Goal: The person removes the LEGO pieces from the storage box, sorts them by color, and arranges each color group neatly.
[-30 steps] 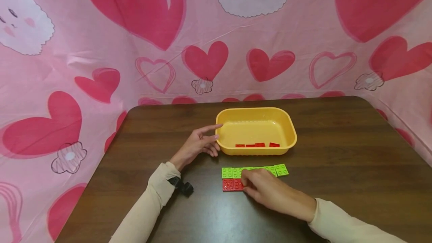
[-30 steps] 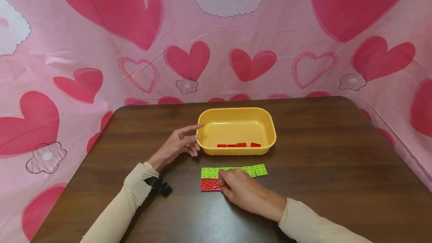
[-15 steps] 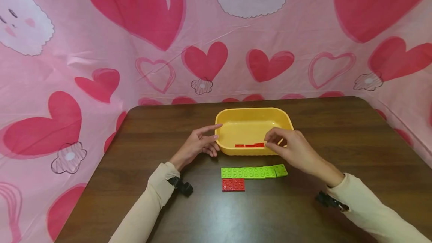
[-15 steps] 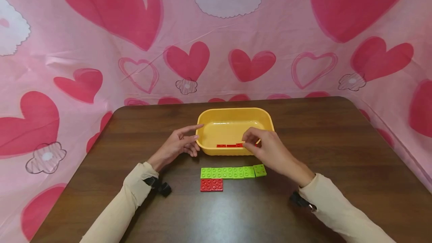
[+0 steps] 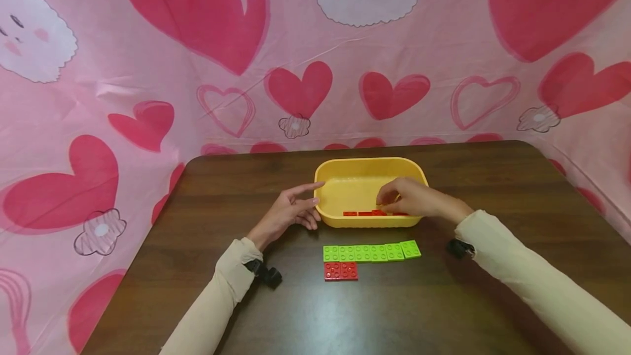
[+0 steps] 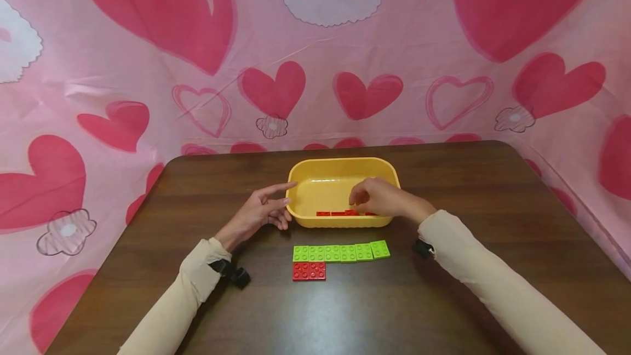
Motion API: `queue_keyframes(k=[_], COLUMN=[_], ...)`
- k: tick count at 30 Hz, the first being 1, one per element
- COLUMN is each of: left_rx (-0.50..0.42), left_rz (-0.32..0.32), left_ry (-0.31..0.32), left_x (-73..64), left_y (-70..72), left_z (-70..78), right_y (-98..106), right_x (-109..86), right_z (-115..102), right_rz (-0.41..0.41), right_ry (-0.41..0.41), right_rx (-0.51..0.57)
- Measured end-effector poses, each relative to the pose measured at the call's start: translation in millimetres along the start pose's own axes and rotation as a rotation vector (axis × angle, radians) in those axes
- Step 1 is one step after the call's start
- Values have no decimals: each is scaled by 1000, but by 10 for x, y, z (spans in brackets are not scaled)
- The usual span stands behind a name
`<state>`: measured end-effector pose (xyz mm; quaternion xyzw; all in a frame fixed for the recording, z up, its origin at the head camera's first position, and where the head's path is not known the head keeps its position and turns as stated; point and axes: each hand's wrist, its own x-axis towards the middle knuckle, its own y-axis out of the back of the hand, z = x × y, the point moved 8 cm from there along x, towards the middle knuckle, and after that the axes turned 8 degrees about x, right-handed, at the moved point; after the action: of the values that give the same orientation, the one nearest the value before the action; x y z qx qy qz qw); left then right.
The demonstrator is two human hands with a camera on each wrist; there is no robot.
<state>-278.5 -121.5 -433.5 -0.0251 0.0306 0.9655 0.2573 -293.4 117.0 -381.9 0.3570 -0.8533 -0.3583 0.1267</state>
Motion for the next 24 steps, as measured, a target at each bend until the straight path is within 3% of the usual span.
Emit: queue_keyframes(k=[4, 12, 16, 24], left_rx=[-1, -1, 2, -4], left_rz=[-2, 3, 4, 3], left_ry=[-1, 4, 3, 1], left_x=[-2, 3, 4, 4], left_y=[-4, 6, 5, 3], left_z=[6, -6, -5, -6], right_y=[-66, -121, -132, -54], right_x=[80, 116, 124, 146], right_z=[59, 92, 87, 109], right_rz=[-83, -110, -77, 65], right_ry=[-32, -67, -55, -53], right_rx=[-5, 23, 18, -75])
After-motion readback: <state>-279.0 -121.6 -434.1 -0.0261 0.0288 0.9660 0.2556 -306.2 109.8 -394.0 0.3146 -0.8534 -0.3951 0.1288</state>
